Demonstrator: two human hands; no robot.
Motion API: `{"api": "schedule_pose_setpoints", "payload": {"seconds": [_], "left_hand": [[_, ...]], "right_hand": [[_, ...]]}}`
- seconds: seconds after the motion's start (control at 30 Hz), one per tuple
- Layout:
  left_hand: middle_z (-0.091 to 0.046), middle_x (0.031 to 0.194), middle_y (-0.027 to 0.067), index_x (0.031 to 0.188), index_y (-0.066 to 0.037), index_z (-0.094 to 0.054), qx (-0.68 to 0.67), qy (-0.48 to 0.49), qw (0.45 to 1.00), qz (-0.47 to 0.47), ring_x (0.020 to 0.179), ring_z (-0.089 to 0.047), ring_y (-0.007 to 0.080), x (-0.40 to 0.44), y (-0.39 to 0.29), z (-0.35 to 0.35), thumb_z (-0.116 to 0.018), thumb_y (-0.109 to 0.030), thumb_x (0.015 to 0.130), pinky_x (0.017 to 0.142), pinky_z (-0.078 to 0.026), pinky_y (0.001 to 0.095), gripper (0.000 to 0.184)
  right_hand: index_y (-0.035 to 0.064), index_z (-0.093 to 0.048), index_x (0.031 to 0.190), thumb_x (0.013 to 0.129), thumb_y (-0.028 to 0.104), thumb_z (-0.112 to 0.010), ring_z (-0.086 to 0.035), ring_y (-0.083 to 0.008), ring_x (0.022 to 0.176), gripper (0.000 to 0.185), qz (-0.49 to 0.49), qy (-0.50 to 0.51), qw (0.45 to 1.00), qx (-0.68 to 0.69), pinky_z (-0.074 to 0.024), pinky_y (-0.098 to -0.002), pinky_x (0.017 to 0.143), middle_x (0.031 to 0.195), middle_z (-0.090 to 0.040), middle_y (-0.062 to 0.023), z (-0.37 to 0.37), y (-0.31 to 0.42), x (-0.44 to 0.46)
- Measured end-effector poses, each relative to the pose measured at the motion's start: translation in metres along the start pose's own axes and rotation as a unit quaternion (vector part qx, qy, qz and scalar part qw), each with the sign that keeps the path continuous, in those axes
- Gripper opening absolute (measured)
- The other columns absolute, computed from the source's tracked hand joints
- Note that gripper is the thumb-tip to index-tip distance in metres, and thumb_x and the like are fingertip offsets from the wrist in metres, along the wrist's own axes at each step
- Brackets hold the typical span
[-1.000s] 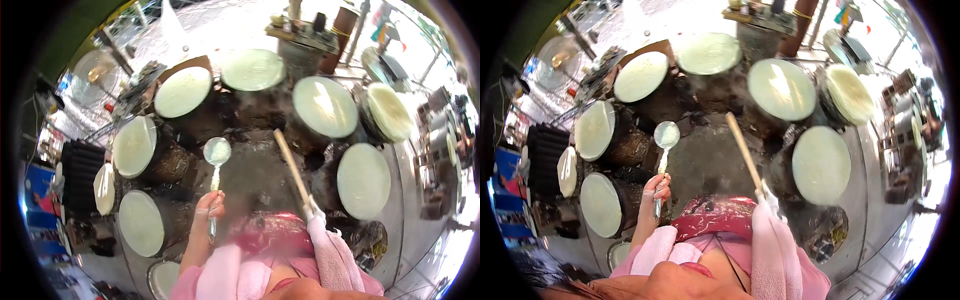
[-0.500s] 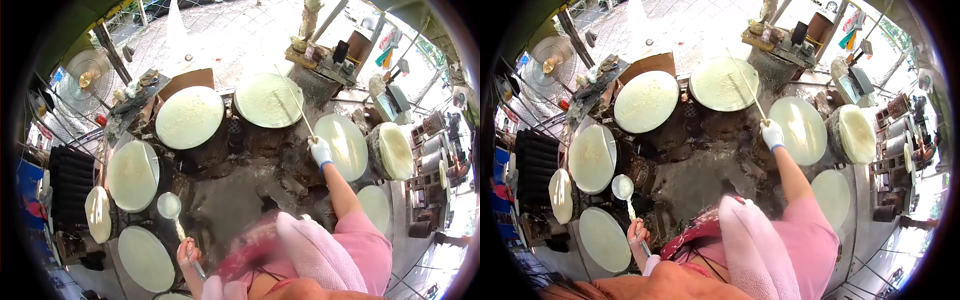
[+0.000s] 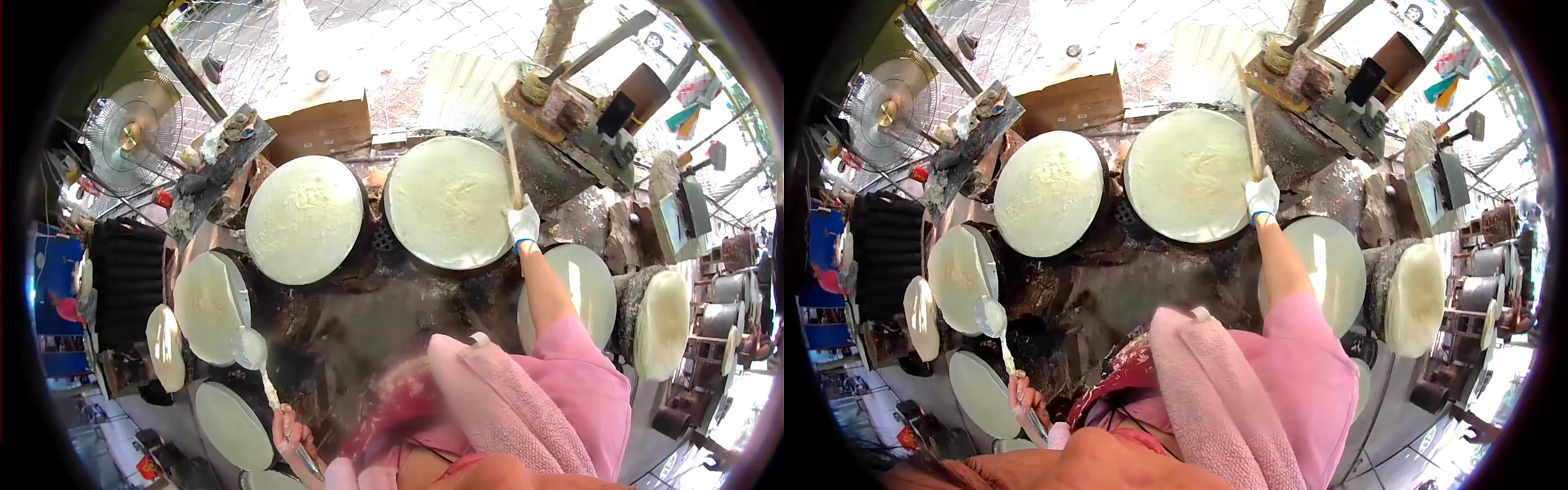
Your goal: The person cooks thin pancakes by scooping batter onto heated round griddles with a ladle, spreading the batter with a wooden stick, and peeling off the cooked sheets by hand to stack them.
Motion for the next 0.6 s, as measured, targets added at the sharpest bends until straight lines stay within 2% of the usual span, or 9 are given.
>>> {"api": "schedule_pose_setpoints", "payload": {"seconds": [0.07,0.13,0.17,0.3,0.33,0.47,0.5,0.53,0.6], "left_hand": [[-0.050,0.074,0.0007,0.115,0.002,-0.046,0.029,-0.039,0.998,-0.043,0.039,-0.037,0.0045,0.003,-0.003,-0.005,-0.034,-0.023,0.107,0.039,-0.027,0.0209,0.029],[-0.055,0.084,0.0036,0.120,0.007,-0.050,0.077,-0.077,0.988,-0.109,0.044,-0.033,0.0004,-0.002,-0.008,-0.015,-0.047,-0.016,0.103,0.043,-0.024,0.0152,0.029],[-0.052,0.079,0.0024,0.118,0.005,-0.048,0.066,-0.079,0.991,-0.090,0.041,-0.034,0.0023,0.002,-0.007,-0.016,-0.041,-0.019,0.105,0.041,-0.025,0.0180,0.028],[-0.048,0.068,0.0000,0.113,0.002,-0.045,0.057,-0.131,0.987,-0.070,0.036,-0.038,0.0060,0.005,-0.008,-0.034,-0.029,-0.024,0.109,0.038,-0.027,0.0234,0.031],[-0.048,0.068,0.0001,0.114,0.002,-0.045,0.063,-0.157,0.982,-0.080,0.036,-0.038,0.0059,0.000,-0.010,-0.036,-0.028,-0.023,0.109,0.038,-0.027,0.0233,0.031],[-0.046,0.066,-0.0014,0.113,0.004,-0.044,-0.086,0.049,0.995,-0.009,0.037,-0.039,0.0054,0.025,-0.010,-0.002,-0.030,-0.023,0.108,0.039,-0.028,0.0240,0.031],[-0.044,0.064,-0.0031,0.112,0.005,-0.045,-0.035,-0.052,0.996,-0.064,0.037,-0.039,0.0051,0.021,-0.016,0.025,-0.033,-0.023,0.107,0.039,-0.027,0.0237,0.030],[-0.050,0.070,-0.0005,0.115,0.005,-0.048,-0.061,0.007,0.997,-0.051,0.037,-0.038,0.0046,0.024,-0.015,0.031,-0.036,-0.022,0.106,0.039,-0.028,0.0226,0.031],[-0.060,0.082,0.0047,0.119,0.007,-0.054,-0.107,0.121,0.987,-0.016,0.036,-0.037,0.0034,0.025,-0.013,0.045,-0.042,-0.021,0.104,0.039,-0.029,0.0204,0.034]], "right_hand": [[0.0012,-0.062,0.122,0.079,0.020,-0.068,-0.064,-0.0330,0.108,0.048,-0.018,0.007,1.000,0.009,-0.0488,-0.0378,0.093,0.114,-0.068,-0.0206,-0.017,-0.022,0.024],[0.0009,-0.064,0.116,0.079,0.021,-0.068,-0.067,-0.0328,0.100,0.042,-0.003,-0.016,0.999,0.046,-0.0505,-0.0374,0.089,0.105,-0.070,-0.0193,0.005,0.008,0.009],[0.0013,-0.064,0.115,0.080,0.021,-0.069,-0.067,-0.0320,0.095,0.040,0.002,-0.023,0.991,0.132,-0.0509,-0.0355,0.086,0.102,-0.070,-0.0190,0.004,0.010,0.007],[0.0023,-0.066,0.110,0.082,0.021,-0.070,-0.068,-0.0282,0.086,0.034,0.032,-0.036,0.995,0.089,-0.0518,-0.0353,0.080,0.093,-0.070,-0.0155,0.030,0.070,-0.015],[0.0006,-0.065,0.113,0.081,0.011,-0.069,-0.065,-0.0168,0.079,0.034,0.069,-0.049,0.993,0.089,-0.0510,-0.0303,0.075,0.090,-0.070,-0.0091,0.037,0.095,-0.025],[0.0012,-0.065,0.113,0.083,0.010,-0.071,-0.062,-0.0112,0.083,0.032,0.161,-0.010,0.982,0.098,-0.0499,-0.0281,0.080,0.092,-0.070,-0.0075,0.036,0.188,-0.069],[0.0034,-0.065,0.115,0.083,0.011,-0.071,-0.066,-0.0181,0.085,0.034,0.224,-0.003,0.967,0.122,-0.0512,-0.0313,0.080,0.094,-0.071,-0.0114,0.031,0.214,-0.079],[0.0056,-0.064,0.117,0.083,0.012,-0.071,-0.070,-0.0250,0.087,0.035,0.285,0.013,0.946,0.153,-0.0526,-0.0345,0.080,0.097,-0.071,-0.0153,0.022,0.246,-0.099],[0.0072,-0.065,0.116,0.083,0.012,-0.070,-0.070,-0.0269,0.088,0.035,0.272,0.100,0.947,0.135,-0.0531,-0.0351,0.080,0.096,-0.071,-0.0162,0.001,0.303,-0.145]]}}
Point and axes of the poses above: each hand's wrist, its own x-axis towards the middle knuckle, its own z-axis out of the back of the hand, y = z × x, the point moved 10 cm from there along x, towards the middle knuckle
